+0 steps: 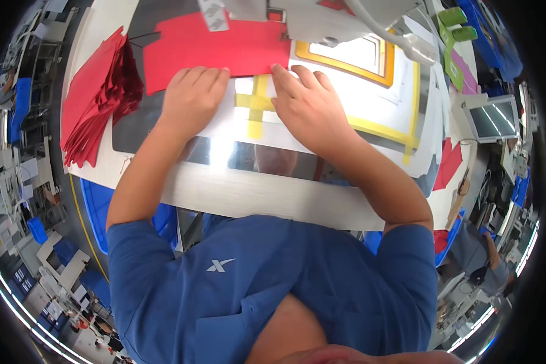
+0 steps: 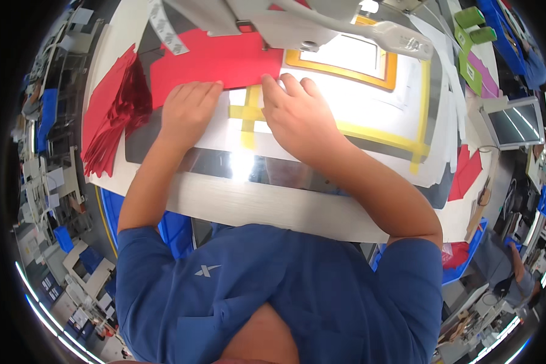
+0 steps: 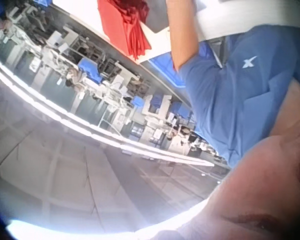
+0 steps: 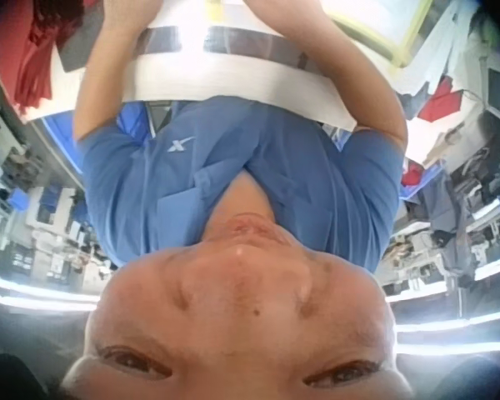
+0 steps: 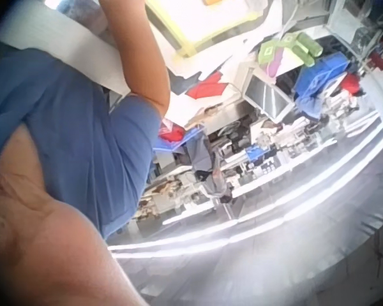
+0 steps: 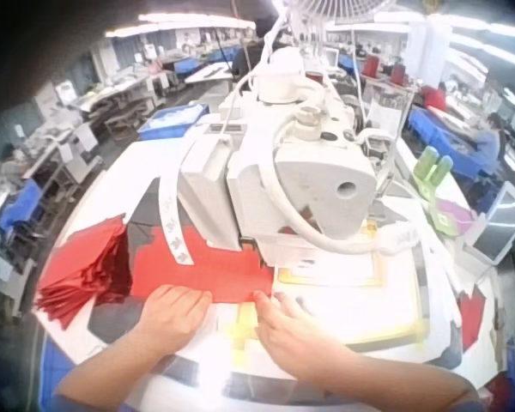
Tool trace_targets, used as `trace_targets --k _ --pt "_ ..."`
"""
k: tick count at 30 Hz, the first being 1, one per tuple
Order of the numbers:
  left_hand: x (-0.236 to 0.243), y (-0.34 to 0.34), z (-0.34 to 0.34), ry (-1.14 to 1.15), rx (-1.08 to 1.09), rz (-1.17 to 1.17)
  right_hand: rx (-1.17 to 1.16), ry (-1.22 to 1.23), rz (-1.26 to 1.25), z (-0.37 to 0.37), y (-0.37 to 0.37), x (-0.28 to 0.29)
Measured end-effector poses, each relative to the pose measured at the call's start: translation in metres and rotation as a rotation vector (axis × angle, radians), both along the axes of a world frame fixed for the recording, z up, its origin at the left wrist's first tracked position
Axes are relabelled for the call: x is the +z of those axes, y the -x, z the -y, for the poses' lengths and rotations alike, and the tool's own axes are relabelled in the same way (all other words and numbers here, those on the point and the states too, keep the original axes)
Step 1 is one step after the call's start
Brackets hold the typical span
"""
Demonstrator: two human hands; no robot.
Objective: Operating an industrial sewing machine to assemble red leather components.
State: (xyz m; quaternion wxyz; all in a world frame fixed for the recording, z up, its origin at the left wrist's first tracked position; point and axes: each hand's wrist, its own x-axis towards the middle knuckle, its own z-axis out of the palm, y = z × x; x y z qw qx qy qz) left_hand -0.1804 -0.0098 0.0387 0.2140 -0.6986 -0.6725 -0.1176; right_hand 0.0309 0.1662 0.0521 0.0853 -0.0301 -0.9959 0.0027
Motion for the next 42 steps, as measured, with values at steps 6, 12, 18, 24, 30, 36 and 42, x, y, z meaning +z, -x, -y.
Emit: trace_targets --k 6,12,18,24,30,36,42 --pt "0.003 0.024 0.009 0.093 0.163 -0.102 -0.075 -0.180 -0.140 -0.019 -0.024 -0.008" --pt "0.000 0.034 -0.024 0.041 0.078 -0.143 -0.183 -0.299 -0.173 -0.047 -0.068 -0.010" --pt "0.001 0.016 -0.076 -0.028 -0.094 -0.113 -0.319 -0.324 -0.138 -0.076 -0.119 -0.007" --pt "-0.005 -0.001 -0.101 -0.096 -0.158 -0.212 -0.410 -0.283 -0.090 -0.098 -0.146 -0.004" --pt "-0.002 -0.008 -0.086 -0.033 -0.144 -0.136 -0.347 -0.208 -0.076 -0.110 -0.154 -0.006" --pt "0.004 -0.052 -0.061 0.247 0.047 0.138 -0.319 -0.137 -0.030 -0.111 -0.155 0.000" --pt "0.004 -0.068 -0.046 0.399 0.173 0.289 -0.250 0.199 -0.142 -0.097 -0.146 -0.008"
